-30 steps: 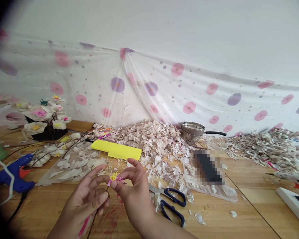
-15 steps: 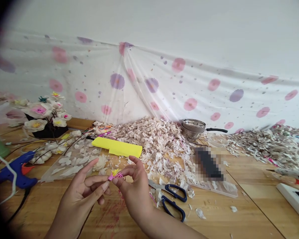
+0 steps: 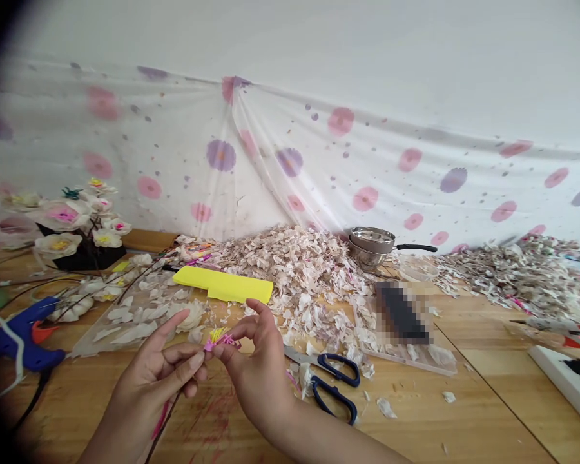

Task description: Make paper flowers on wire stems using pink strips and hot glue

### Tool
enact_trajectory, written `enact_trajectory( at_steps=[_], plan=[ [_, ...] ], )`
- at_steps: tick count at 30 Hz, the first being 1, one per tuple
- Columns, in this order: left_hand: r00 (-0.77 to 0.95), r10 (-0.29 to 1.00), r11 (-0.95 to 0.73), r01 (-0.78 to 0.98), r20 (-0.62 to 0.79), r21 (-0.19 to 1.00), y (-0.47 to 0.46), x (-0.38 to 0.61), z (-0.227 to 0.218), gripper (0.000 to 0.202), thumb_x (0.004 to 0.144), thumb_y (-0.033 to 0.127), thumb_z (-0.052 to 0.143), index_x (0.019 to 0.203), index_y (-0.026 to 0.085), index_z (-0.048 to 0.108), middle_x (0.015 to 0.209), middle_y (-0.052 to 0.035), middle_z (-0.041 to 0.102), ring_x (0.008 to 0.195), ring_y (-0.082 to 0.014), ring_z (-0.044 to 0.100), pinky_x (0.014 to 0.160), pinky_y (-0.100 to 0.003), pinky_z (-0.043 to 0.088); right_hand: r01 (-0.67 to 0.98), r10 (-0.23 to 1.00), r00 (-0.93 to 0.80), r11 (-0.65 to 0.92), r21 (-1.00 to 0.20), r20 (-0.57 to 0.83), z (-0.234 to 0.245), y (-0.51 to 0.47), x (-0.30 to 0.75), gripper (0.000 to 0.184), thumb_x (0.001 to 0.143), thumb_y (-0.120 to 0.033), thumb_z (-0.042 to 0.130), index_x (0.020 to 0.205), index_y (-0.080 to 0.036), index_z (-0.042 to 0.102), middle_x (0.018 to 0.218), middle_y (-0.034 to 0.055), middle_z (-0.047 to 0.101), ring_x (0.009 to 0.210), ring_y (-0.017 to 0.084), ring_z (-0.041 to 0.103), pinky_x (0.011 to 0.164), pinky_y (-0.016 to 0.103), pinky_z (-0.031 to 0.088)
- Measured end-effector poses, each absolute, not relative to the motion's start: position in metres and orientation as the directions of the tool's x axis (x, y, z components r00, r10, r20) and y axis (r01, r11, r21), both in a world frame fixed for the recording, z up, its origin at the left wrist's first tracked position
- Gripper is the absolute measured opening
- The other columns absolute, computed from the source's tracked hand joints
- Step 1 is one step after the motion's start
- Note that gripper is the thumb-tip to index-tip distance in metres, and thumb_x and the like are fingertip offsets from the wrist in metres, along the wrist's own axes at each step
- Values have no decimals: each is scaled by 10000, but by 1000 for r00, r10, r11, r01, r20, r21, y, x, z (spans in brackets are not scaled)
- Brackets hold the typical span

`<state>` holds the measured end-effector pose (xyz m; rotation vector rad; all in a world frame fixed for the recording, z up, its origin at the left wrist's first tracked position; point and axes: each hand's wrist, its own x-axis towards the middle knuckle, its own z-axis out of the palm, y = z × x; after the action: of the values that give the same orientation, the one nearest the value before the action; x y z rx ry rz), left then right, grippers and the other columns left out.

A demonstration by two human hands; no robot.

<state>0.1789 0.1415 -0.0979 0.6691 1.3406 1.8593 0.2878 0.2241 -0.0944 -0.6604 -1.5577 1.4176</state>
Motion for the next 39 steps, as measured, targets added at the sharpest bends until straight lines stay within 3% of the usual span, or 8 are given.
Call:
enact_trajectory(
  at_steps=[8,15,23,31,36,39],
  plan=[
    [-531,844,-157,-388,-81,908,140,180,-95,911,649,239,794,1403,198,283,674,-10,657,519,-109,524,453,-179,385,-188,837,-464,226,-956,289,-95,223,289,584,706,-260,723,1196,-214,409,765,-27,595,818,204,586,912,419,387],
    [-443,890,-114,-442,-106,890,140,179,-97,903,695,241,768,1424,214,236,633,15,633,495,-97,516,472,-182,376,-253,849,-477,112,-961,225,-92,223,287,622,654,-273,767,1160,-214,411,733,-34,597,822,214,591,908,424,387],
    [-392,915,-104,-465,-99,879,142,177,-102,948,685,269,788,1434,201,211,655,-2,643,521,-119,541,490,-207,384,-211,865,-498,-53,-976,61,-82,223,289,749,562,-313,826,1165,-182,401,703,-48,594,797,210,597,848,392,413],
    [-353,931,-107,-514,-96,851,138,180,-103,927,729,267,763,1452,228,184,637,10,622,532,-114,539,504,-209,381,-294,836,-548,-213,-932,-18,-76,218,289,759,511,-222,860,1129,-179,421,665,-67,626,689,149,588,755,305,438],
    [-300,944,-65,-572,-134,818,140,182,-106,908,712,298,785,1431,238,234,621,17,614,509,-108,538,484,-199,366,-294,854,-521,-175,-940,4,-77,218,290,762,518,-223,859,1144,-182,427,670,-65,619,694,153,595,737,300,453],
    [-345,930,-92,-556,-128,826,141,184,-103,863,715,306,780,1407,227,271,674,9,625,533,-113,554,491,-206,383,-267,877,-476,-67,-961,71,-80,220,290,730,541,-246,847,1146,-193,443,675,-58,616,740,184,611,785,348,459]
  ],
)
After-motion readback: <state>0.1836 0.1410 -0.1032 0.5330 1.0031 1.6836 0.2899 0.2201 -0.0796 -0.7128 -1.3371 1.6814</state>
